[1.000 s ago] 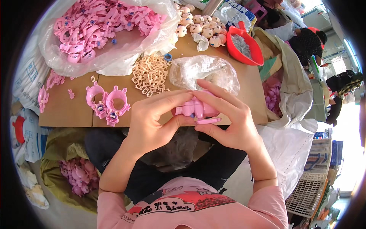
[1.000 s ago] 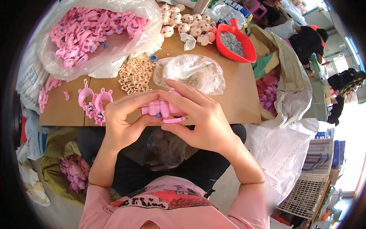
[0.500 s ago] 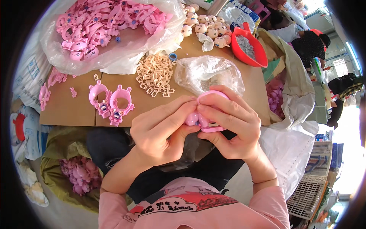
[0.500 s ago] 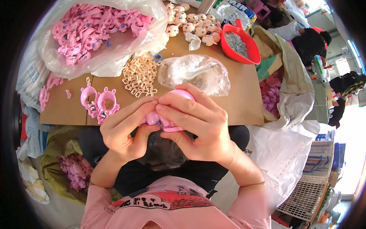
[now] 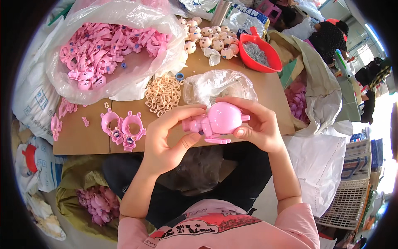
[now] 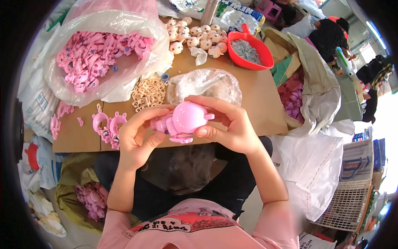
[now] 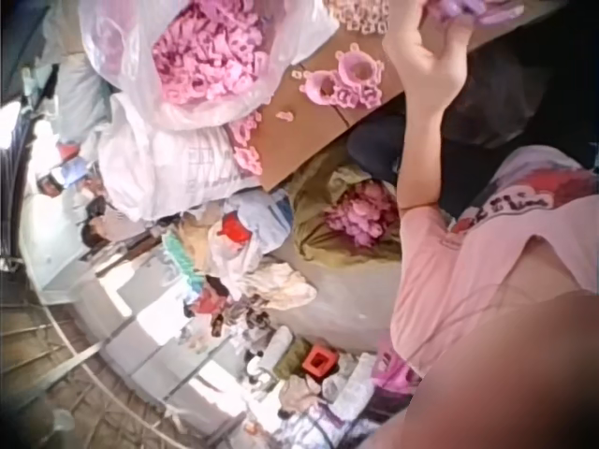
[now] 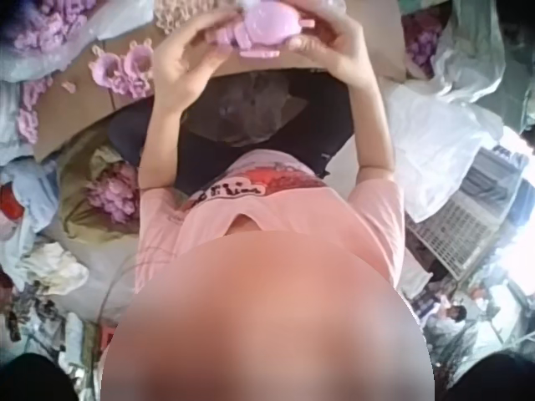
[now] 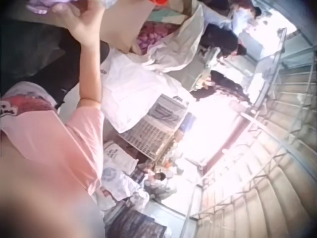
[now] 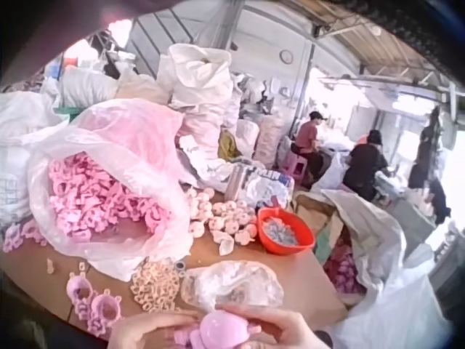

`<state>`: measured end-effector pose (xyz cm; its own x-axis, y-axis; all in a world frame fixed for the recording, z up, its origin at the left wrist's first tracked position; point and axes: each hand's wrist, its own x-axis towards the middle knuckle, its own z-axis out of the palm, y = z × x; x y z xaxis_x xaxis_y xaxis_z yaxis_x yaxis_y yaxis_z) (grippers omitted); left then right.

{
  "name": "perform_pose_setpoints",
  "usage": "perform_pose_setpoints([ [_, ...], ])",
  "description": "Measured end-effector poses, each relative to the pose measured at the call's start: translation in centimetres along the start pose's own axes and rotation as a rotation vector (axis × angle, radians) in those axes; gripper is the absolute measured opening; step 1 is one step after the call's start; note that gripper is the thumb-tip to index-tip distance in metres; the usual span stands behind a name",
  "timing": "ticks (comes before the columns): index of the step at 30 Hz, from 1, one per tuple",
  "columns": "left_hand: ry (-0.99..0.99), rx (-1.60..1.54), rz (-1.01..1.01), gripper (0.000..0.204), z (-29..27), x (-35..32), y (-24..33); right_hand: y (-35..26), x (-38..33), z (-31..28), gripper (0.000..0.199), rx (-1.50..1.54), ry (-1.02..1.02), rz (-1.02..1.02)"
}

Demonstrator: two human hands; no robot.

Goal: The recorder is assembling small pink plastic doll accessories and fitting heads onto doll bodies.

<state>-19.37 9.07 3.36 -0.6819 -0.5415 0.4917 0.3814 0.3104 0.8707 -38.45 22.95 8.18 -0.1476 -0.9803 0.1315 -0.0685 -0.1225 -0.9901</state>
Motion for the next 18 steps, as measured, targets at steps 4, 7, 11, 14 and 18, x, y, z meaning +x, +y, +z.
perform_pose_setpoints([
  [4, -0.087, 0.124, -0.056, 0.047, 0.5, 0.3, 0.8, 0.5, -0.4, -0.2, 0.063, -0.187, -0.021, -0.036],
  [7, -0.072, 0.164, -0.034, 0.048, 0.6, 0.2, 0.7, 0.7, -0.4, 0.3, 0.067, -0.139, 0.019, -0.103],
  [11, -0.056, 0.210, -0.022, 0.052, 0.1, -0.1, 0.5, 1.0, -0.2, 0.3, 0.069, -0.292, 0.001, -0.122],
  [14, -0.051, 0.176, 0.054, 0.057, 0.1, 0.6, 0.9, 0.6, 0.0, 0.9, 0.071, -0.148, 0.151, -0.024],
  [18, 0.011, 0.293, 0.144, 0.060, 0.6, 0.4, 0.5, 1.5, 0.3, 1.5, 0.067, 0.020, 0.112, -0.112],
])
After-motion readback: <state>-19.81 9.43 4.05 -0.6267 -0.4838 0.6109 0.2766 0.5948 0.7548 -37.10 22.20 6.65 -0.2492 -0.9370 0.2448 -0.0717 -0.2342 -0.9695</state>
